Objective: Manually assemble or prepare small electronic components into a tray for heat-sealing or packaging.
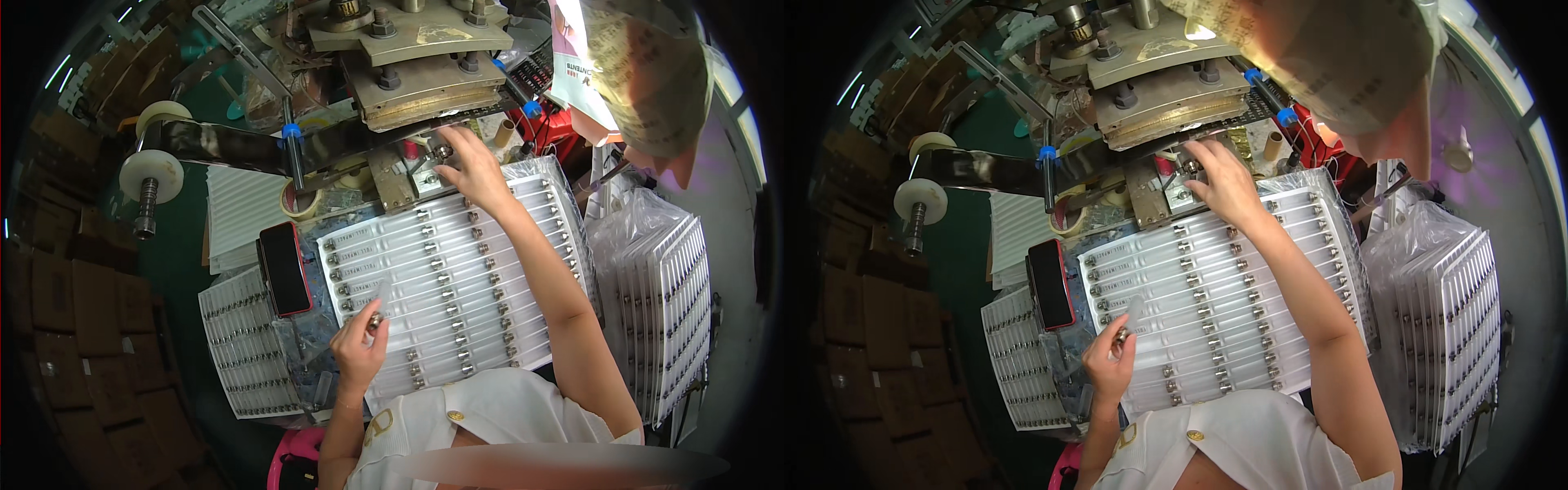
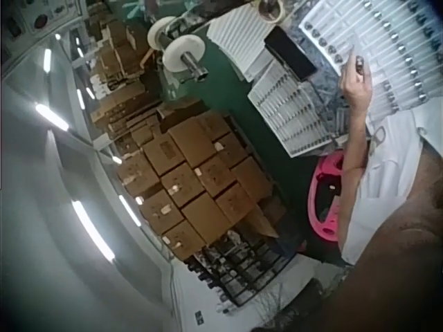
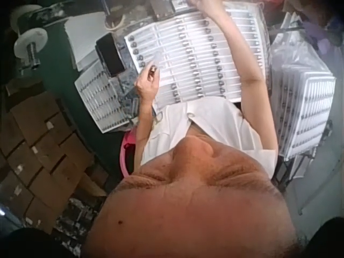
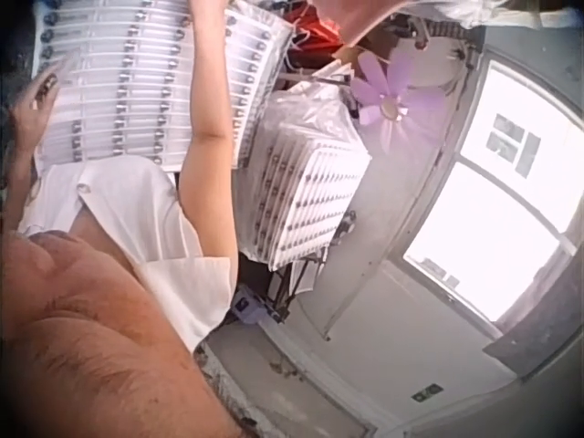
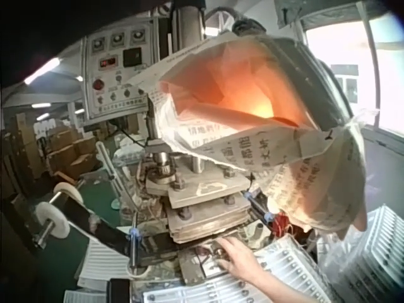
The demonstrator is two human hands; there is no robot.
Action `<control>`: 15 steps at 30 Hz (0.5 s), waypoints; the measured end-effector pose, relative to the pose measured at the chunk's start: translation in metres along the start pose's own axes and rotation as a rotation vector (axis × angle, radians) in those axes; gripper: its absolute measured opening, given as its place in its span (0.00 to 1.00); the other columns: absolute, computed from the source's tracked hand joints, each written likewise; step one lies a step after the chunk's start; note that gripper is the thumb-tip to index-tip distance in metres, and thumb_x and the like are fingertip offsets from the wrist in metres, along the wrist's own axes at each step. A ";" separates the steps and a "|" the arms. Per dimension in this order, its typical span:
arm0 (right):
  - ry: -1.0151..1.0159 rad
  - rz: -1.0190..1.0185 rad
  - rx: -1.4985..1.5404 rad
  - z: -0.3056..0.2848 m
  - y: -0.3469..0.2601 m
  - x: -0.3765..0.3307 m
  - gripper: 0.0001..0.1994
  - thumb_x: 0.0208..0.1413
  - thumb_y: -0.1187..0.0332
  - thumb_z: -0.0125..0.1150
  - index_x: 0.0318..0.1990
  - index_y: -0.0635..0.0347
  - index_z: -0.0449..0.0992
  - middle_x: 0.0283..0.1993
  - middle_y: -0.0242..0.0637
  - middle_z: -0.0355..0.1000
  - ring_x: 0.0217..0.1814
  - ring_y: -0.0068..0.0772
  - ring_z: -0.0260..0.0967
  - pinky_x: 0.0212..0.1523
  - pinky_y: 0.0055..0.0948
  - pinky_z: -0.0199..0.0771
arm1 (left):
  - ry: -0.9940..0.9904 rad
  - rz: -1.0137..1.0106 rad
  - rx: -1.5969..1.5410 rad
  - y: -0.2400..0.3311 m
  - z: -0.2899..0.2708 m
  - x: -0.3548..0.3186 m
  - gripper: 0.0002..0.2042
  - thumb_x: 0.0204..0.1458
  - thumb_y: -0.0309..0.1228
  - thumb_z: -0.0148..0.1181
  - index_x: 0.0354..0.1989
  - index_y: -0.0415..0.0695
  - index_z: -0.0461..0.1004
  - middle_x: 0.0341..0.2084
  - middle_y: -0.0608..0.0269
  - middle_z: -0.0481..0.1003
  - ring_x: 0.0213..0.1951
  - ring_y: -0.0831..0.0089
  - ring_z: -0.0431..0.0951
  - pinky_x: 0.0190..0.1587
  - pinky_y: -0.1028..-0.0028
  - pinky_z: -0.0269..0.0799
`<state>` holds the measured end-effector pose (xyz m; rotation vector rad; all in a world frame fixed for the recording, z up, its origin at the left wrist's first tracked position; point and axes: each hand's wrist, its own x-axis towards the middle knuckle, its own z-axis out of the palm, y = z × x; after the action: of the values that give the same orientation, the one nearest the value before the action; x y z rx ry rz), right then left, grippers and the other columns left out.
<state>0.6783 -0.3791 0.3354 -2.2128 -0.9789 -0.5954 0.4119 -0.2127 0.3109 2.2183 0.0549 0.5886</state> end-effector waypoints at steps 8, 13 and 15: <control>-0.220 0.154 0.103 0.004 0.022 0.016 0.26 0.44 0.61 0.67 0.53 0.53 0.67 0.42 0.46 0.70 0.46 0.49 0.69 0.45 0.39 0.69 | 0.188 -0.259 -0.078 -0.011 -0.020 -0.013 0.15 0.44 0.21 0.61 0.43 0.38 0.76 0.21 0.66 0.73 0.18 0.82 0.63 0.22 0.82 0.60; -0.318 0.296 0.111 0.002 0.009 0.020 0.28 0.44 0.61 0.68 0.54 0.59 0.68 0.47 0.48 0.71 0.46 0.48 0.70 0.45 0.36 0.70 | 0.149 -0.281 -0.117 -0.004 -0.020 -0.007 0.15 0.45 0.20 0.58 0.45 0.35 0.74 0.25 0.65 0.73 0.26 0.81 0.71 0.29 0.82 0.66; -0.288 0.330 0.126 0.003 0.010 0.016 0.28 0.44 0.62 0.68 0.54 0.59 0.68 0.48 0.48 0.71 0.47 0.47 0.70 0.45 0.37 0.70 | 0.137 -0.257 -0.094 -0.001 -0.020 -0.007 0.16 0.45 0.20 0.58 0.45 0.34 0.74 0.25 0.65 0.73 0.26 0.81 0.71 0.28 0.82 0.66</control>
<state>0.6965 -0.3747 0.3394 -2.3162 -0.7383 -0.0640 0.3974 -0.1990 0.3184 2.0365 0.3704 0.5860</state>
